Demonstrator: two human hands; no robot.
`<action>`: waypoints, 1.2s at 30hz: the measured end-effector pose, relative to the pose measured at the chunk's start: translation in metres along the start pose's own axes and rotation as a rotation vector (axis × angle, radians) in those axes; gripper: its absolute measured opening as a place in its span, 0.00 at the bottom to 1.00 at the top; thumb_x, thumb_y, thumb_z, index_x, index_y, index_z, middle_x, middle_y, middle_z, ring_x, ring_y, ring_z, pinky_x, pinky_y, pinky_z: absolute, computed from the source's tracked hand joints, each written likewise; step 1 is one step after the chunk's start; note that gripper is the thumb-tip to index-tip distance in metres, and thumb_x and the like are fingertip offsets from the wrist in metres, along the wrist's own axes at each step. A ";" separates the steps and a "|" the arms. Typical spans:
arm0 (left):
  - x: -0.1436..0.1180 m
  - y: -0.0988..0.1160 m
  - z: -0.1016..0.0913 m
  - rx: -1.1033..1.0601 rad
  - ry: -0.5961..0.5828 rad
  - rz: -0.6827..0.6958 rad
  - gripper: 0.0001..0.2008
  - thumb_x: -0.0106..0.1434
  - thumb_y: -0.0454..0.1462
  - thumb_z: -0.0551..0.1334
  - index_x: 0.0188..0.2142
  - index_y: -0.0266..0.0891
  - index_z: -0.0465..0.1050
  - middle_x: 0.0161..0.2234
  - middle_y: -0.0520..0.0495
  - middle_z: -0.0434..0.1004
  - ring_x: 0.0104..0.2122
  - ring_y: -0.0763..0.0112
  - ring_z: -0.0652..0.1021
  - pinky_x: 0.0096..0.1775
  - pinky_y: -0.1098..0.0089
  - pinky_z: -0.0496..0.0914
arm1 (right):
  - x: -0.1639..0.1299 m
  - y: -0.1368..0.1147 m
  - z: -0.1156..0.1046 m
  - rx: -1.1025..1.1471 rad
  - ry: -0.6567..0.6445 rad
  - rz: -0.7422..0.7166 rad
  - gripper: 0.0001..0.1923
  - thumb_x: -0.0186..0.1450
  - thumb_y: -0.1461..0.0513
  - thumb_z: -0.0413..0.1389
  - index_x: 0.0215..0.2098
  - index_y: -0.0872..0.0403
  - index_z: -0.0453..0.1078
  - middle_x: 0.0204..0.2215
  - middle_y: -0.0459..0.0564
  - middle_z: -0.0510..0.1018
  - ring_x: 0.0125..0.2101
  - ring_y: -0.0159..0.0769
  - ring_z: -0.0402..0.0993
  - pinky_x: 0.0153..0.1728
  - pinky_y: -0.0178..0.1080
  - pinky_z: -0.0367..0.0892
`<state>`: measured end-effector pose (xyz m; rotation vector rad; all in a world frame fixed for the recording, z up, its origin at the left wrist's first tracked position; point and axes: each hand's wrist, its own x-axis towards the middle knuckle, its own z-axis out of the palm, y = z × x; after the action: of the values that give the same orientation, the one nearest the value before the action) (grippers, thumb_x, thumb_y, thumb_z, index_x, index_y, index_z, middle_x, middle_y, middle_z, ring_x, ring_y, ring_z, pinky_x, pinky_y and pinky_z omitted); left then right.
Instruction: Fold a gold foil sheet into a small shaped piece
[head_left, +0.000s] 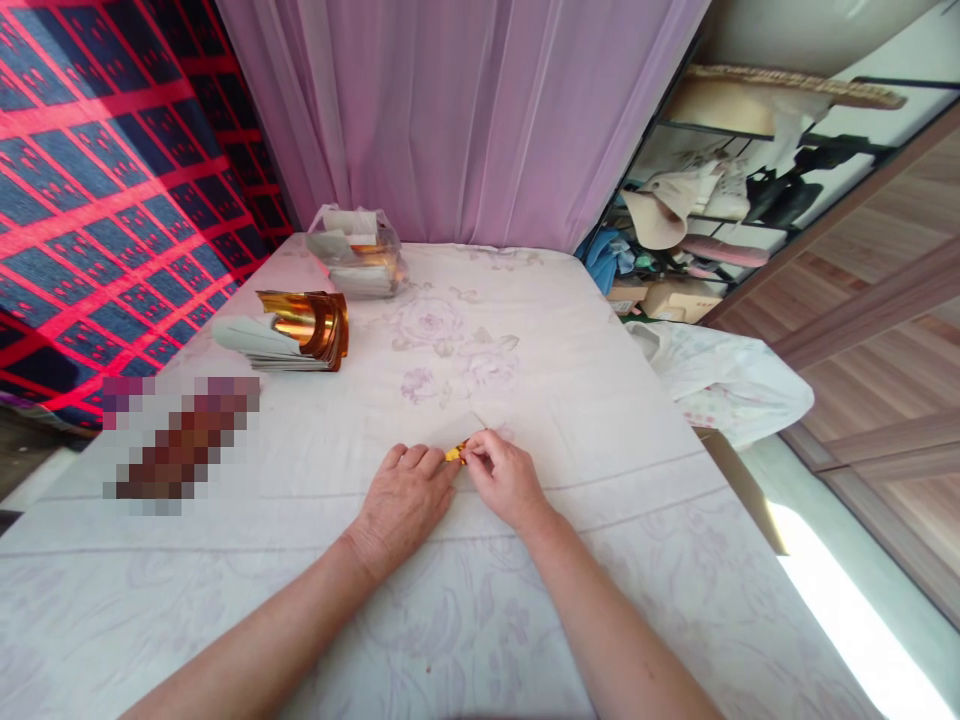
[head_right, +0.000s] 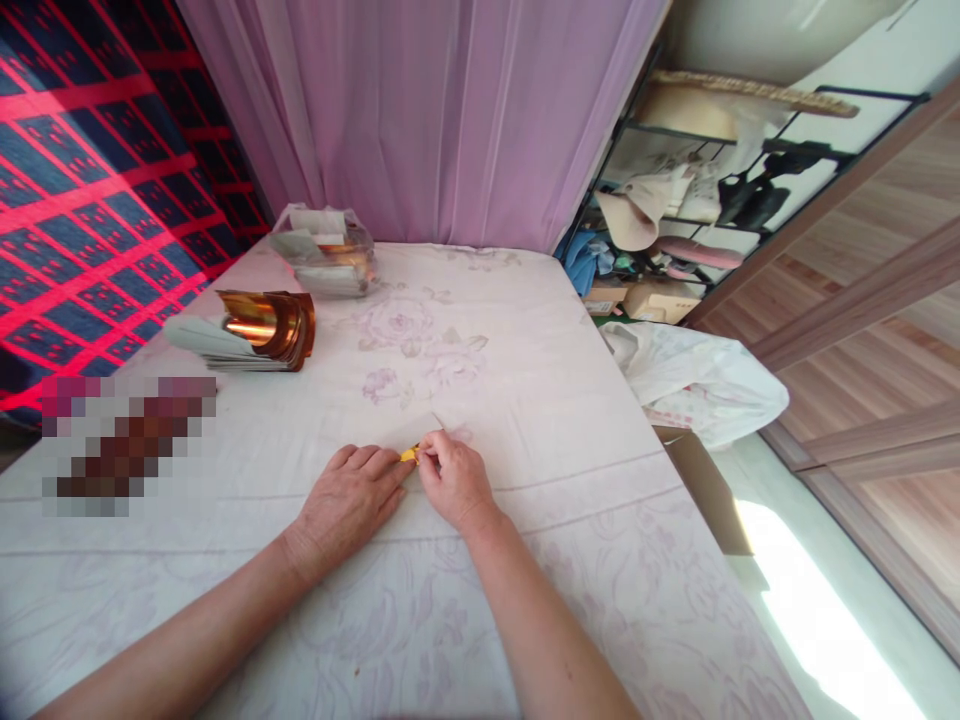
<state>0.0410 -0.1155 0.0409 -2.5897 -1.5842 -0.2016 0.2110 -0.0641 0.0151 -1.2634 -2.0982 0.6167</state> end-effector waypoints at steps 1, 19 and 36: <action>0.000 0.000 0.000 -0.003 0.005 0.000 0.14 0.65 0.36 0.60 0.51 0.41 0.71 0.40 0.46 0.74 0.41 0.60 0.74 0.44 0.58 0.63 | 0.000 0.000 0.000 0.000 0.000 0.000 0.03 0.65 0.64 0.52 0.36 0.50 0.66 0.32 0.46 0.81 0.33 0.34 0.79 0.34 0.34 0.67; -0.004 -0.004 -0.001 0.001 0.039 0.008 0.11 0.65 0.36 0.59 0.47 0.39 0.73 0.44 0.44 0.76 0.44 0.59 0.73 0.45 0.58 0.64 | 0.001 0.002 0.002 0.012 0.004 0.011 0.03 0.65 0.64 0.52 0.35 0.50 0.66 0.31 0.45 0.81 0.30 0.34 0.77 0.32 0.34 0.66; -0.007 -0.004 -0.003 -0.030 0.107 -0.041 0.09 0.68 0.36 0.56 0.43 0.39 0.74 0.40 0.43 0.76 0.42 0.59 0.73 0.43 0.59 0.65 | 0.001 0.003 0.004 0.004 0.024 -0.002 0.02 0.65 0.63 0.52 0.34 0.50 0.67 0.30 0.45 0.81 0.30 0.34 0.77 0.32 0.34 0.66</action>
<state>0.0340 -0.1203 0.0424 -2.5232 -1.6105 -0.3631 0.2098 -0.0623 0.0111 -1.2604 -2.0774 0.6014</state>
